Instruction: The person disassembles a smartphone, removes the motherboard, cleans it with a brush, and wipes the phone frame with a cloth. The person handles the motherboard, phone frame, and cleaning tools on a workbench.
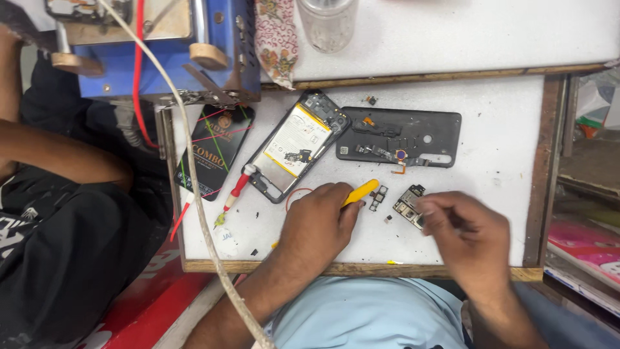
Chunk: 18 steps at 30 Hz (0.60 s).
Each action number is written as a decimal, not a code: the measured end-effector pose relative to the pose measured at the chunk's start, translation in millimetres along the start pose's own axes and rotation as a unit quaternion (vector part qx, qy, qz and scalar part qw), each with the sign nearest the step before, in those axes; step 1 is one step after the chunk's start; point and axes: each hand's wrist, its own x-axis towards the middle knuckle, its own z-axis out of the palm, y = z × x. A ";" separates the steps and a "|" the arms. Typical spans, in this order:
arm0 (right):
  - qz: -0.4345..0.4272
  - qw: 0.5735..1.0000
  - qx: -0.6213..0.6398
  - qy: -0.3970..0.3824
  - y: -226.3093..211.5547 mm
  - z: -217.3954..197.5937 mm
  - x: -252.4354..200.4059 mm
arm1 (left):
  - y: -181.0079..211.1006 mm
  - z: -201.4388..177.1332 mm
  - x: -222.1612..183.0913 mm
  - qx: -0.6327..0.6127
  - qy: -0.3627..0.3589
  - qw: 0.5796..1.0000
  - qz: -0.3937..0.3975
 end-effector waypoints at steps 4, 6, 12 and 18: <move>-0.122 0.977 -0.165 0.052 -34.0 -9.9 19.5 | 3.4 -1.6 -4.9 0.007 0.057 0.998 0.010; -0.156 0.962 -0.221 0.045 -49.6 -9.3 30.9 | 4.0 -6.5 -13.8 -0.014 0.122 0.991 0.048; -0.303 0.875 -0.378 0.010 -75.6 18.3 93.6 | 5.1 -18.8 -38.9 -0.091 0.128 0.984 -0.085; -0.259 0.848 -0.463 -0.018 -81.6 45.7 119.6 | -5.0 -21.0 -58.1 -0.082 0.183 0.980 -0.023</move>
